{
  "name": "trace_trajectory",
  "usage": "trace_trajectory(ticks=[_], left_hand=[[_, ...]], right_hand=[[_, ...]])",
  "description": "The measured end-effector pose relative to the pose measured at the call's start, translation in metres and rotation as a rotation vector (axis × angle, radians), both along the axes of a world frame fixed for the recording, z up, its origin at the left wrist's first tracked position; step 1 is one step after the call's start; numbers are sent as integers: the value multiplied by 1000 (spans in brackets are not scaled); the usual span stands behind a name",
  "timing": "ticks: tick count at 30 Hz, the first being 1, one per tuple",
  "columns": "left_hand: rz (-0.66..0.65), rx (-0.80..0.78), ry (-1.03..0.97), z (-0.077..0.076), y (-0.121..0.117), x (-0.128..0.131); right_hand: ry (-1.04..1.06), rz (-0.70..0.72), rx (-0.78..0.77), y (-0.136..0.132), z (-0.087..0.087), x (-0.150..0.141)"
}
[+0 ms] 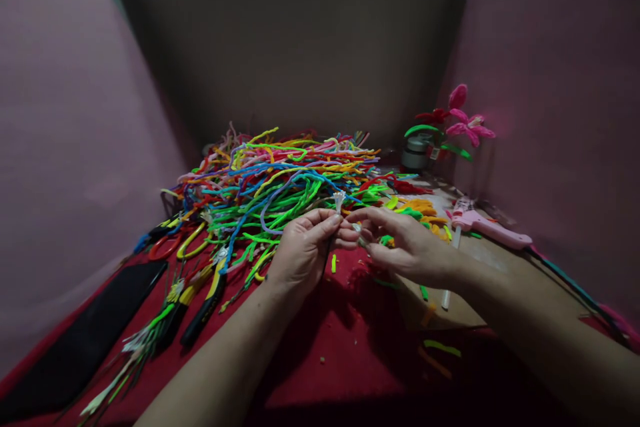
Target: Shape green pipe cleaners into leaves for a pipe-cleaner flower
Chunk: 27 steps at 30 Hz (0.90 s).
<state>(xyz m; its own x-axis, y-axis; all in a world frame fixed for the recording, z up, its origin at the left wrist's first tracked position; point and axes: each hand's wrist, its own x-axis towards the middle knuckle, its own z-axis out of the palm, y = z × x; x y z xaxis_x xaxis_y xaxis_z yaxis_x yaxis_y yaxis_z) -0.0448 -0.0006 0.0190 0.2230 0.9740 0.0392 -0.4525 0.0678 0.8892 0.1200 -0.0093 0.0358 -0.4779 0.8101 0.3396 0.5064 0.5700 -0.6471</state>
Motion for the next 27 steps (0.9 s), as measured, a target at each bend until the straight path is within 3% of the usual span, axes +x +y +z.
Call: trace_trajectory(ticks=[4,10,15,22,27], left_hand=[[30,-5,-19,1,0,2],[3,5,-33,2,-2,2],[-40,3,-29,4,-5,0],[-69,3,33,1,-3,2],[-68,0,69,1,-3,2]], right_hand=[[126,66,-230,11,0,-2],[219,116,-302,18,-9,-14],[471,295,-616,16,-18,-16],[692,152,-743,14,-32,-13],[911,188,-902,13,-39,-15]])
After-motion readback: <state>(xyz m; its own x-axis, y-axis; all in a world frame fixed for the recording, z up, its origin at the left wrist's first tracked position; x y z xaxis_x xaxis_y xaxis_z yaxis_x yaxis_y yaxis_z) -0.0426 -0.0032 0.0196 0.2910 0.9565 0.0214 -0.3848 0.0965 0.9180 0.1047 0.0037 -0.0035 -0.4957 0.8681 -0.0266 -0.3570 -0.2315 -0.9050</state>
